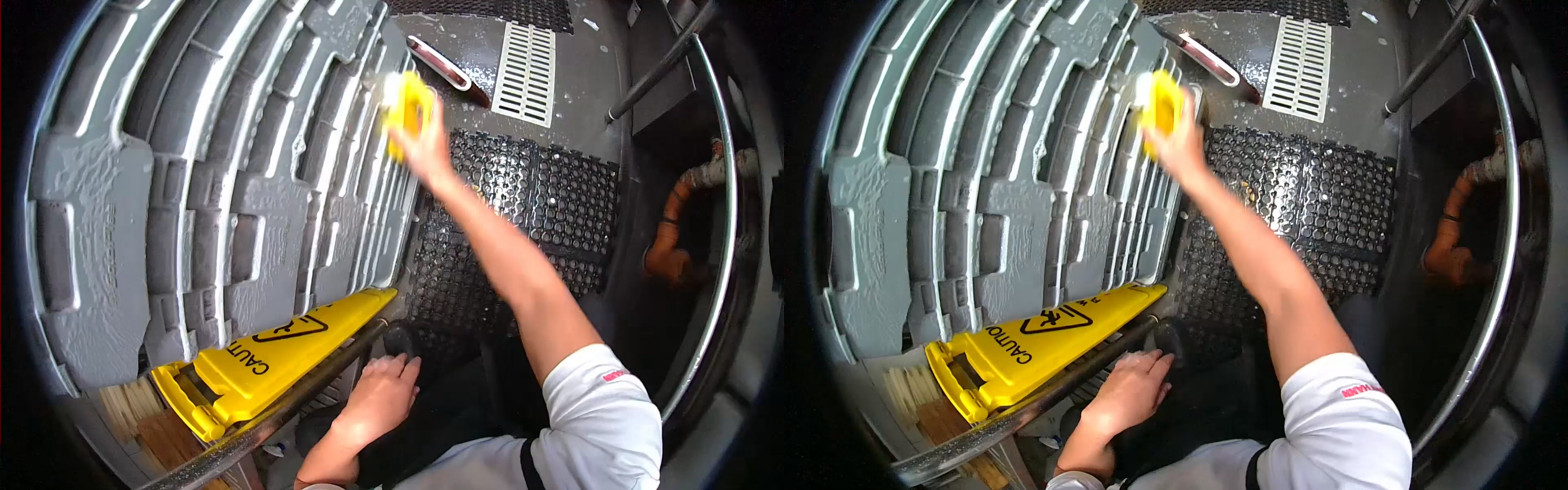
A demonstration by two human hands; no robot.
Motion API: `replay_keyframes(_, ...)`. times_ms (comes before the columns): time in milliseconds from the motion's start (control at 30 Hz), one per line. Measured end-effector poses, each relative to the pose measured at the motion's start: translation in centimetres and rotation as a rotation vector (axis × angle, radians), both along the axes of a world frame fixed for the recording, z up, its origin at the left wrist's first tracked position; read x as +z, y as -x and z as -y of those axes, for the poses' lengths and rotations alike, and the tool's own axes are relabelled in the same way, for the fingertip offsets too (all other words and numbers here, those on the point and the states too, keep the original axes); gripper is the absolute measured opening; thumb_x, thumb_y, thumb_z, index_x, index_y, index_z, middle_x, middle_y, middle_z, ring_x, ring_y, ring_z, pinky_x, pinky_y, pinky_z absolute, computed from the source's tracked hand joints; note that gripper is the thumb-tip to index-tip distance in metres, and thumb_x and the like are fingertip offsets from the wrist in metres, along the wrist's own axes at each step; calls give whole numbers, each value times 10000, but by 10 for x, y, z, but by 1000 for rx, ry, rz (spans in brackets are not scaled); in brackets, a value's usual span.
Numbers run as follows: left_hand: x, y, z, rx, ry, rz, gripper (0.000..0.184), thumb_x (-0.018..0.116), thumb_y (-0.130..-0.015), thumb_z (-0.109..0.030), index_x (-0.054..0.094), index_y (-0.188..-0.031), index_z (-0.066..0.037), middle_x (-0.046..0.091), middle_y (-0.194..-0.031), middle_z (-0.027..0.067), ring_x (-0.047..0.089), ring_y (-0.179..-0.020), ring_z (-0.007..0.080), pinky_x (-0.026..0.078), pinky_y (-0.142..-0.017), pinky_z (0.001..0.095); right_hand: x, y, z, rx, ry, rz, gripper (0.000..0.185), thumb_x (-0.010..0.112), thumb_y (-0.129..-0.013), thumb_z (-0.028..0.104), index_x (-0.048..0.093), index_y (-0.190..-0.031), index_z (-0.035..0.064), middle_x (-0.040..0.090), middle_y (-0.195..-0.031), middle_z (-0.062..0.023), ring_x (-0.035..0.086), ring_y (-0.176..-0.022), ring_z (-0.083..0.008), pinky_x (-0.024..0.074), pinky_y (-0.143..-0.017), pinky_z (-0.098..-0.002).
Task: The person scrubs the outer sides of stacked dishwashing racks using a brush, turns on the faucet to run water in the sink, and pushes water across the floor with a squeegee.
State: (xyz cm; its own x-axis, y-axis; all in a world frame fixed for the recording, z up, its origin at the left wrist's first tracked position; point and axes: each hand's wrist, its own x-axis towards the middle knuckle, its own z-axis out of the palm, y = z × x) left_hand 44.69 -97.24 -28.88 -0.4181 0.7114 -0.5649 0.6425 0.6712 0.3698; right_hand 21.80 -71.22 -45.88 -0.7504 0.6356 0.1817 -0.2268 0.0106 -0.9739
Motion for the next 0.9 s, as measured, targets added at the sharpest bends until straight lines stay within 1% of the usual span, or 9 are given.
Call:
replay_keyframes(100, -3, 1, -2, -19, 20, 22, 468, 644, -901, -171, 558, -1320, 18, 590, -1294, 256, 565, -1185, 420, 430, -1046, 484, -31, -66, 69, 116, -175, -9, 976, 842, -782, 301, 250, -1526, 78, 590, -1347, -213, 580, -1267, -360, 454, -1091, -460)
replay_keyframes(233, -5, 5, -7, -29, -18, -22, 470, 642, -905, -180, 557, -1322, 21, 592, -1288, 255, 561, -1193, 415, 430, -1045, 478, -11, -3, 26, 14, 160, -44, 862, 797, -822, 299, 297, -1493, 93, 617, -1290, -226, 628, -1185, -381, 505, -1014, -460)
replay_keyframes(367, -11, 5, -4, -40, 19, -24, 466, 640, -908, -180, 557, -1322, 16, 593, -1285, 253, 556, -1199, 415, 429, -1049, 468, -1, 63, -54, -128, -53, 151, 887, 809, -805, 274, 290, -1504, 103, 645, -1229, -262, 669, -1083, -388, 535, -917, -435)
replay_keyframes(500, -5, 9, -9, -52, 36, 7, 467, 640, -909, -179, 552, -1326, 14, 594, -1285, 252, 555, -1200, 416, 432, -1047, 472, -28, 9, 8, 4, 88, -19, 965, 813, -802, 320, 227, -1542, 121, 620, -1284, -249, 643, -1158, -362, 527, -948, -441)
replay_keyframes(600, 0, 15, -13, -61, -21, -50, 476, 641, -913, -193, 547, -1333, 9, 593, -1290, 252, 555, -1205, 416, 433, -1045, 479, -6, 41, -22, -104, -2, 127, 950, 816, -798, 302, 238, -1526, 106, 639, -1248, -249, 652, -1138, -369, 529, -942, -448)
replay_keyframes(633, -2, 17, -13, -57, -18, -62, 475, 641, -912, -194, 548, -1332, 7, 592, -1293, 252, 554, -1206, 416, 433, -1046, 480, 20, 56, -51, -46, 112, 227, 879, 820, -805, 255, 314, -1487, 28, 574, -1355, -220, 608, -1201, -309, 477, -1019, -401)
replay_keyframes(700, -4, 20, -11, -52, -12, -74, 474, 642, -912, -195, 549, -1331, 4, 591, -1298, 251, 554, -1209, 416, 433, -1047, 483, 20, 100, -93, -164, -50, 221, 878, 845, -773, 284, 356, -1455, 23, 621, -1277, -223, 628, -1160, -313, 489, -994, -383)
replay_keyframes(767, -7, 20, -6, -54, 42, -43, 470, 643, -911, -191, 552, -1330, 2, 590, -1302, 249, 554, -1210, 415, 431, -1050, 482, 8, 99, -90, -241, -94, 189, 777, 833, -774, 294, 400, -1378, 67, 661, -1157, -258, 665, -1068, -398, 529, -907, -458)
replay_keyframes(900, -7, 22, -8, -56, 61, -17, 467, 642, -912, -192, 555, -1328, 2, 586, -1313, 246, 550, -1218, 413, 428, -1055, 480, -61, 27, 1, 6, 247, 12, 844, 787, -828, 304, 310, -1487, 80, 633, -1259, -237, 641, -1160, -367, 510, -972, -435)
